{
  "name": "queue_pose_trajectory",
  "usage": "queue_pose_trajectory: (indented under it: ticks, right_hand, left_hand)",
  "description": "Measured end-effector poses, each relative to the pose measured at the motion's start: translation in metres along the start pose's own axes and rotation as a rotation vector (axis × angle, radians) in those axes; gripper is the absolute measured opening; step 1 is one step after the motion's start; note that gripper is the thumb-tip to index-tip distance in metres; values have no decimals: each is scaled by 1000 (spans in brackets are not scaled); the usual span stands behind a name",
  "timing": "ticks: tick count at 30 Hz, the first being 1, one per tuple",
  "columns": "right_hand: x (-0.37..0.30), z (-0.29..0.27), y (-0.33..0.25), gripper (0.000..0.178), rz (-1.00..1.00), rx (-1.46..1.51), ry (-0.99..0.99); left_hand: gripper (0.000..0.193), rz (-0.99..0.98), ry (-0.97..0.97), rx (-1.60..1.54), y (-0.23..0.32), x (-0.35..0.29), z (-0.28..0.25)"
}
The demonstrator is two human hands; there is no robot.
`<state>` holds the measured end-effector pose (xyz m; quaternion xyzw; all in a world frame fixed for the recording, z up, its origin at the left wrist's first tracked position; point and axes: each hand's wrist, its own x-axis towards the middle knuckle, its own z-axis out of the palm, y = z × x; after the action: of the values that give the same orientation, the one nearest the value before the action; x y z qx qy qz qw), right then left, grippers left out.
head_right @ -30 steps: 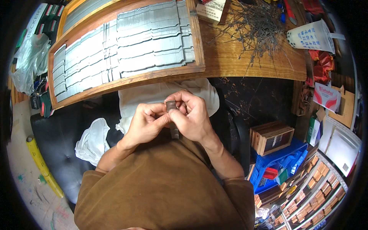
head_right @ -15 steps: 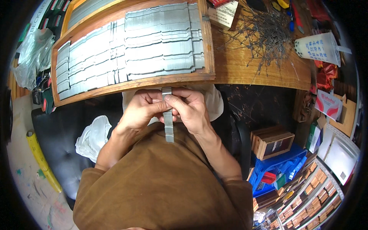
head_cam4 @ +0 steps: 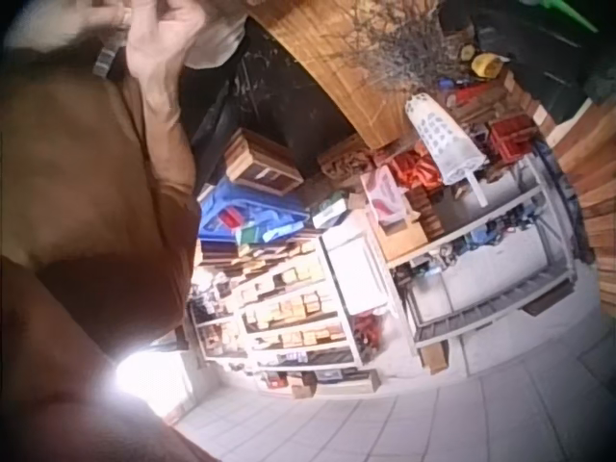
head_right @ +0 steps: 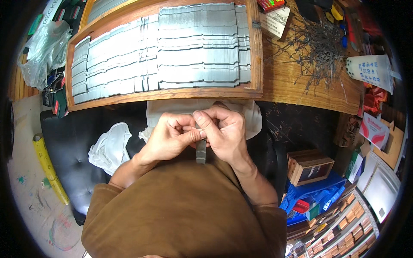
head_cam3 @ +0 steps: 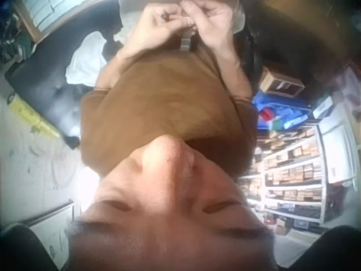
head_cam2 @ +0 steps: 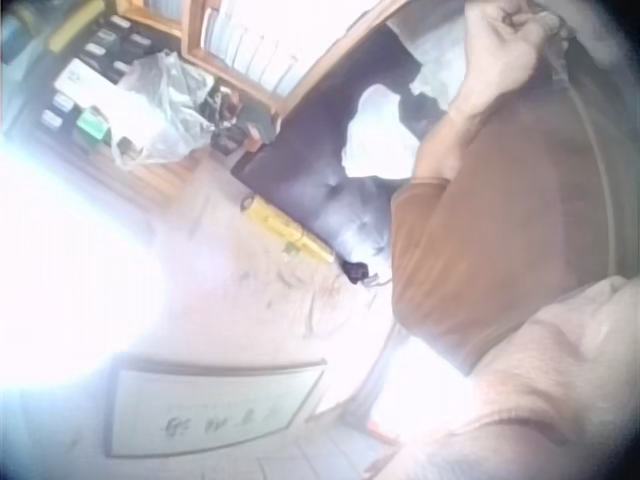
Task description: The person repeatedly picks up small metal strips from a wooden tray, bends them with their fingers, and places them back into the tray. The person handles the metal strips one at a time, performing a repetitive bending motion throughout the clip.
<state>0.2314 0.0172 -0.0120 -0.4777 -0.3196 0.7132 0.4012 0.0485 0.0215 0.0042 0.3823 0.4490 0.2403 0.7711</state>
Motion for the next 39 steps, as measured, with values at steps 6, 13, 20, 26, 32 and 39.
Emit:
queue_pose_trajectory:
  ticks: [6,13,20,26,32,39]
  right_hand:
    - [1,10,2,13,4,112,-41]
    - [7,14,3,15,116,185,-38]
    - [10,18,2,17,97,115,-53]
    - [24,23,5,17,109,231,-63]
    - [31,23,10,12,34,209,-43]
    - [15,22,-3,11,144,96,-134]
  left_hand:
    - [15,-25,23,-127,6,-3,-3]
    - [15,-51,-3,-120,1,-5,-15]
    - [14,-120,4,-225,5,-3,-20]
    - [18,-84,-7,-253,3,11,-39]
    - [16,-65,1,-266,1,11,-36]
    - [17,-158,-26,-232,9,-8,-35]
